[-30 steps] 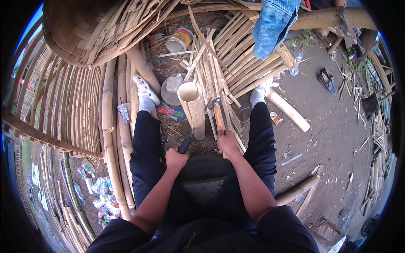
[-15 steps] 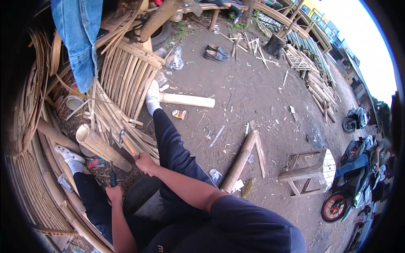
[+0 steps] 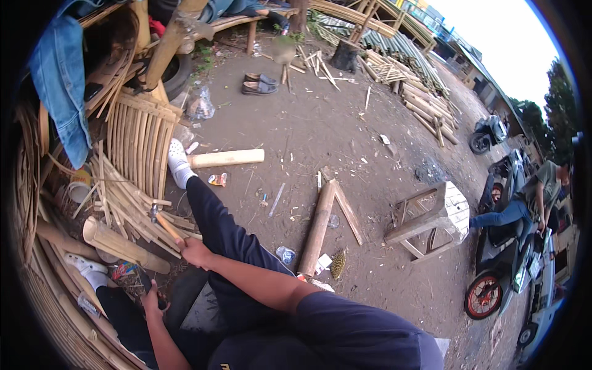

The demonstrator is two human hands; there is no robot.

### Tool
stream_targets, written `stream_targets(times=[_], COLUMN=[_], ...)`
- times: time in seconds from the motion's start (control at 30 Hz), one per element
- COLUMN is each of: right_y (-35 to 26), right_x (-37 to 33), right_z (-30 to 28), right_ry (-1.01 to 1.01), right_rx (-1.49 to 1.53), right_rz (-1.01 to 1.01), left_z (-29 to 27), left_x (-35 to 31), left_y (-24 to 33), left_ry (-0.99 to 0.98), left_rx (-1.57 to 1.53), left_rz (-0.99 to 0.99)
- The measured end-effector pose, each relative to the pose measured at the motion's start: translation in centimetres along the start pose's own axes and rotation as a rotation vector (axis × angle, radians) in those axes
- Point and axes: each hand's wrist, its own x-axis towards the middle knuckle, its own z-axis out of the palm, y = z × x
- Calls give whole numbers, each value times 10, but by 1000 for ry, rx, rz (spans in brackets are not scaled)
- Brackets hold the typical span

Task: The person shapes bamboo pieces by striking them with a hammer while holding them against a larger bamboo cylinder.

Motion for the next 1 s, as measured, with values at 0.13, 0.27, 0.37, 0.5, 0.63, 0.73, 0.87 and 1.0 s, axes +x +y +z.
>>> stream_targets(times=[0.13, 0.27, 0.37, 0.5, 0.63, 0.73, 0.87, 1.0], right_y=[4, 7, 6, -3, -6, 16, 33, -44], right_x=[-7, -8, -10, -15, -13, 3, 11, -14], right_z=[-25, -19, 8, 36, 55, 59, 53, 45], right_ry=[88, -6, -61, -149, -41, -33, -53, -23], right_rx=[-238, -331, -511, -562, -528, -763, -773, -561], right_rz=[-253, -378, -349, -375, -414, -378, -470, -618], left_z=[19, 23, 16, 6, 0, 1, 8, 16], left_x=[-32, -33, -34, -42, -33, -36, -29, -10], left_y=[41, 53, 48, 45, 29, 41, 38, 18], left_ry=[89, 138, 104, 100, 120, 82, 88, 156], left_rx=[130, 236, 181, 373, 497, 543, 551, 529], left_rz=[82, 23, -85, -110, -4, -29, -37, -7])
